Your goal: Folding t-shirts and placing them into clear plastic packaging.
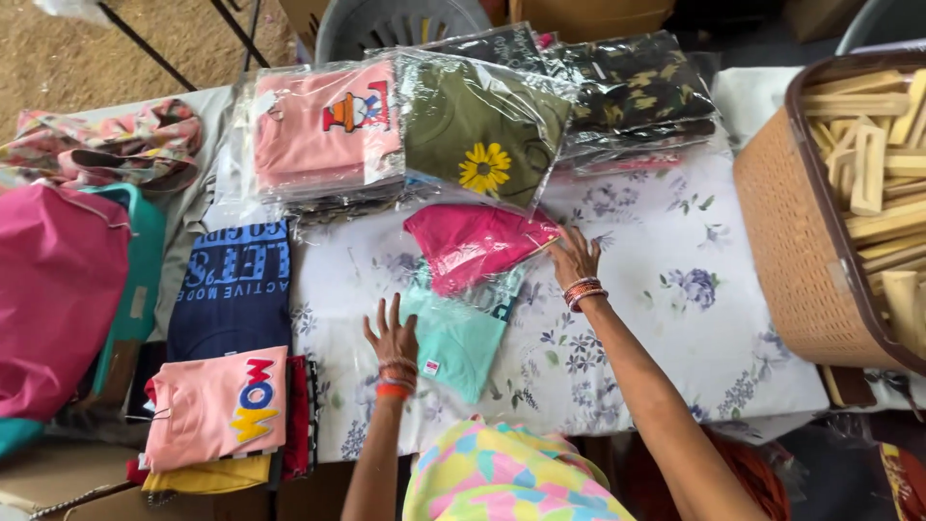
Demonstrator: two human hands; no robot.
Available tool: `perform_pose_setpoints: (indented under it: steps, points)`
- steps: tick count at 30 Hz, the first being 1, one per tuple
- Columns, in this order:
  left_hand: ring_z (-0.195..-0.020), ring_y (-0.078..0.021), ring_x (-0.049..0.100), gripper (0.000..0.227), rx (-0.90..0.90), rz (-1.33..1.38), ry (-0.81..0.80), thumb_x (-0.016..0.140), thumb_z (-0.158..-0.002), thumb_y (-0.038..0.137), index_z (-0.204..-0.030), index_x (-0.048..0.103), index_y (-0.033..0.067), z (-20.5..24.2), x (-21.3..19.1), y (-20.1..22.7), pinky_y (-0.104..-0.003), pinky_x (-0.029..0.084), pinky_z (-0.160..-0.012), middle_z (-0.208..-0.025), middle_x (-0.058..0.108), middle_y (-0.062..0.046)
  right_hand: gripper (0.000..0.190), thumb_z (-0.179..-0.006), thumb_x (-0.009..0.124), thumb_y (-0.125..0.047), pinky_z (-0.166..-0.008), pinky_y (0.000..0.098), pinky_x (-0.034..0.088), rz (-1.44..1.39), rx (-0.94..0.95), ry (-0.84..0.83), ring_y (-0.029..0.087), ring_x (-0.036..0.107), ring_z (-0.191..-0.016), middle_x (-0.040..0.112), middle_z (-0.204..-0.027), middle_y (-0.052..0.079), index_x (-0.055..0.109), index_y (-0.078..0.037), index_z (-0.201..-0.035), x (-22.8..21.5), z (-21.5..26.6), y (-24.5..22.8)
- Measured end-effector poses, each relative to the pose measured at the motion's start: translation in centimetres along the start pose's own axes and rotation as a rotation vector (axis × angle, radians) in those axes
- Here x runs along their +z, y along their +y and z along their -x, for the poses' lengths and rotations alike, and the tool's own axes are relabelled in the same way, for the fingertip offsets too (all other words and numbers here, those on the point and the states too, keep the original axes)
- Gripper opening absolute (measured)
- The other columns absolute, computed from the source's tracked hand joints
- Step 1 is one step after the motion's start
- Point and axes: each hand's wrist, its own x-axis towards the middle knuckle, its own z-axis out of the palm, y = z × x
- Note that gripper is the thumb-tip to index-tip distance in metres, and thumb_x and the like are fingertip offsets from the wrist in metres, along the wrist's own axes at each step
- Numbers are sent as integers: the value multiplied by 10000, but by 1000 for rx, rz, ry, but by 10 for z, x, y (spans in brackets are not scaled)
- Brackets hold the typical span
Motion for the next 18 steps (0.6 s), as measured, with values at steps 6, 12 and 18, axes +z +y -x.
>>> perform_pose_setpoints:
  steps: [6,12,18]
  points:
    - [-1476,-315,389,346,96,86,408,607,-809,-40,-985,699,243,-87,-103,34,-629,112,-1219,-1514,521,-44,260,-1078,569,-184,-1201,542,411,-140,-156,-282,258,728,-1061,752,-1130,70,628,-163,-1331,-22,25,59]
    - [-1301,-405,475,380,145,840,410,718,-986,169,-1329,571,97,-193,-143,187,-532,333,-1110,-1364,551,-200,215,-996,552,-228,-831,367,626,-1458,312,-748,194,752,-892,775,-964,66,640,-35,-1035,-97,100,136]
    - [-1211,-339,669,441,604,619,348,604,-958,91,-1365,573,257,-243,-67,458,-430,599,-1000,-1533,461,-185,141,-980,631,-198,-775,405,625,-1995,640,-438,209,759,-878,735,-1008,49,649,-103,-1083,-44,166,258]
